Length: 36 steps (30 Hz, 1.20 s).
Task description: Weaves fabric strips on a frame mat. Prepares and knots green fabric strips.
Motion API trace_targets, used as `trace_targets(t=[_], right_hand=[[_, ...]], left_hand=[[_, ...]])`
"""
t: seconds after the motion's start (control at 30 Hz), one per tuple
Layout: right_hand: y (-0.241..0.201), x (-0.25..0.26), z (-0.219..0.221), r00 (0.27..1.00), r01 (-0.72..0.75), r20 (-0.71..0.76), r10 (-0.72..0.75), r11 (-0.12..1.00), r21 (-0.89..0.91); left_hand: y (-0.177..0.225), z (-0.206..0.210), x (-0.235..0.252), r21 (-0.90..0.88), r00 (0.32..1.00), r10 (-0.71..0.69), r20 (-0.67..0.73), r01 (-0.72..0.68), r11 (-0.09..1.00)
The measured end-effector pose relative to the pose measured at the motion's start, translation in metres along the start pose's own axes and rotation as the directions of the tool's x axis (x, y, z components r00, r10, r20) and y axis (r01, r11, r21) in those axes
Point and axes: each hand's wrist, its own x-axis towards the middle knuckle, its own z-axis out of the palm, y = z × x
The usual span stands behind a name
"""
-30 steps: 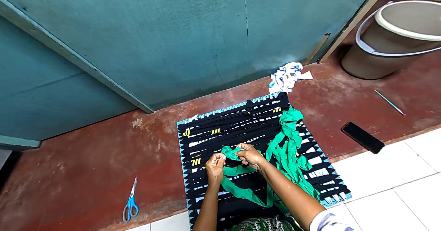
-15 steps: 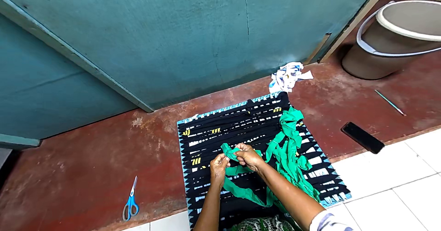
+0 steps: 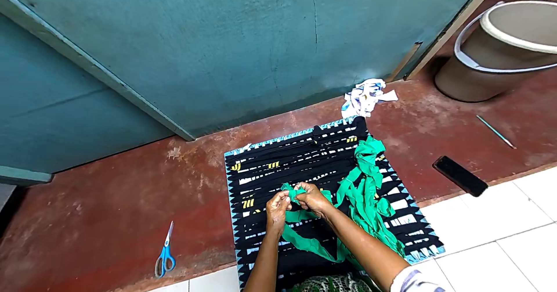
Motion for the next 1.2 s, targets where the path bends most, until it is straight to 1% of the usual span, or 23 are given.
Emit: trace_targets(t=[0.13,0.23,0.37,0.47,0.57,0.77,0.87,1.0,1.03,1.1,1.2], right_hand=[[0.001,0.0,0.001,1.0,0.015,-0.007,-0.016,0.998,-0.057],[0.0,0.0,0.0,1.0,0.003,-0.007,-0.004,0.998,-0.068],[-0.003,-0.001,-0.005,0.997,-0.044,0.069,0.046,0.999,-0.031],[-0.004,-0.002,-0.009,0.99,-0.079,0.116,0.08,0.997,-0.015],[-0.002,-0.003,-0.006,0.994,-0.063,0.089,0.062,0.998,0.011],[0.004,-0.003,0.0,0.998,-0.03,0.048,0.026,0.995,0.097],[0.006,-0.003,0.0,0.999,-0.02,0.041,0.015,0.992,0.124],[0.008,-0.003,0.003,0.999,0.048,-0.018,-0.046,0.983,0.179],[0.008,-0.004,0.005,0.997,0.068,-0.038,-0.061,0.979,0.192],[0.009,-0.003,0.008,0.993,0.103,-0.077,-0.088,0.969,0.225],[0.009,-0.003,0.009,0.992,0.116,-0.084,-0.097,0.96,0.256]], left_hand=[[0.001,0.0,0.0,-0.001,0.999,0.03,0.02,-0.029,1.0],[0.004,-0.001,0.0,0.009,0.999,0.022,0.042,-0.023,1.0],[0.005,0.0,-0.001,0.024,0.998,0.01,0.058,-0.011,1.0],[0.007,0.0,-0.003,0.094,0.996,0.047,0.076,-0.054,0.994],[0.008,0.0,-0.003,0.153,0.994,0.098,0.05,-0.104,0.983],[0.008,0.006,-0.004,0.138,0.989,0.141,-0.048,-0.134,0.981],[0.01,0.005,-0.005,0.156,0.993,0.111,-0.04,-0.104,0.982],[0.014,0.004,-0.005,0.169,0.999,0.023,-0.041,-0.016,0.985],[0.015,0.005,-0.005,0.149,0.999,0.003,-0.046,0.004,0.989],[0.016,0.005,-0.005,0.048,0.997,-0.058,-0.057,0.061,0.997],[0.016,0.004,-0.005,-0.196,0.986,-0.156,-0.052,0.143,0.97]])
